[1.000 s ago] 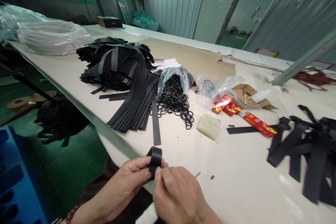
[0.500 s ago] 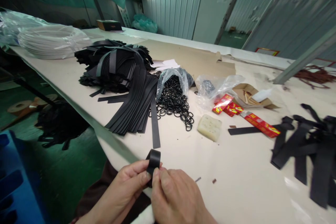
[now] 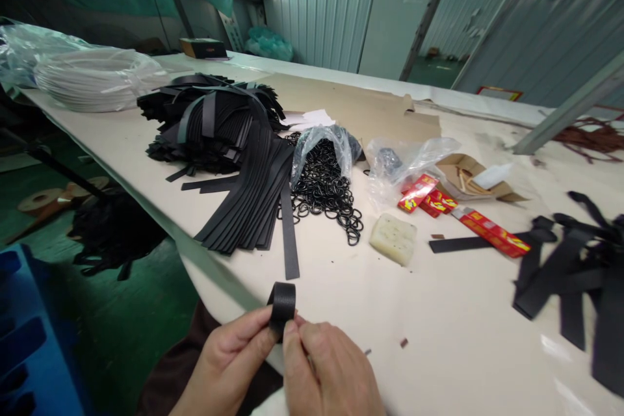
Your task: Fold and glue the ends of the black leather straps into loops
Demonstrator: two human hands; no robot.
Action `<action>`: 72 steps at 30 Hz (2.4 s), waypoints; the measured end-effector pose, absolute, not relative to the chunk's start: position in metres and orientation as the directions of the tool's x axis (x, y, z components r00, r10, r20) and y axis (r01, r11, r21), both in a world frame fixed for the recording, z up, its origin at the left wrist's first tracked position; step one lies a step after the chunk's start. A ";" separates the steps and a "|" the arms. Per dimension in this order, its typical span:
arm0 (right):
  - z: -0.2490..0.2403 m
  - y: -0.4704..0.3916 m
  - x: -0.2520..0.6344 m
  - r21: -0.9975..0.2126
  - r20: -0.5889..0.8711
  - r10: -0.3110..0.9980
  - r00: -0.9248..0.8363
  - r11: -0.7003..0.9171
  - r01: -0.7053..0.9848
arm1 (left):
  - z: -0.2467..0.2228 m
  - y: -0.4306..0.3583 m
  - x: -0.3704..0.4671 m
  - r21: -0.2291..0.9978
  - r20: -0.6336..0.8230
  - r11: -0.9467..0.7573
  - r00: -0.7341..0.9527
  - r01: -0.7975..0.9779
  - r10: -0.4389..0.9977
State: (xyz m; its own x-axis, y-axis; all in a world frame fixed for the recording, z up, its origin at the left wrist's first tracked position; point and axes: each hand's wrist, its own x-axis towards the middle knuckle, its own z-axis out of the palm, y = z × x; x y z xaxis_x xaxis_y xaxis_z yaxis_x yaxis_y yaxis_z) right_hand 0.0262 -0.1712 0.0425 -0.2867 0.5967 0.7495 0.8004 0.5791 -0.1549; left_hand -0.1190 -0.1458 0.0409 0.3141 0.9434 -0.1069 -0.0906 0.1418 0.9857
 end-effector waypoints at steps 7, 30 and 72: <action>0.050 -0.172 0.024 -0.779 0.380 0.921 0.080 0.272 0.565 | 0.038 -0.147 -0.120 0.997 0.041 -0.058 0.296 0.049 0.954; 0.065 -0.157 0.023 -0.929 -0.371 0.928 0.027 -0.370 -0.021 | 0.061 -0.136 -0.118 0.793 -0.326 0.545 0.565 -0.274 0.758; 0.058 -0.167 0.042 -0.006 0.780 0.503 -0.371 0.599 0.801 | 0.060 -0.129 -0.116 0.971 0.068 -0.171 0.498 0.165 0.865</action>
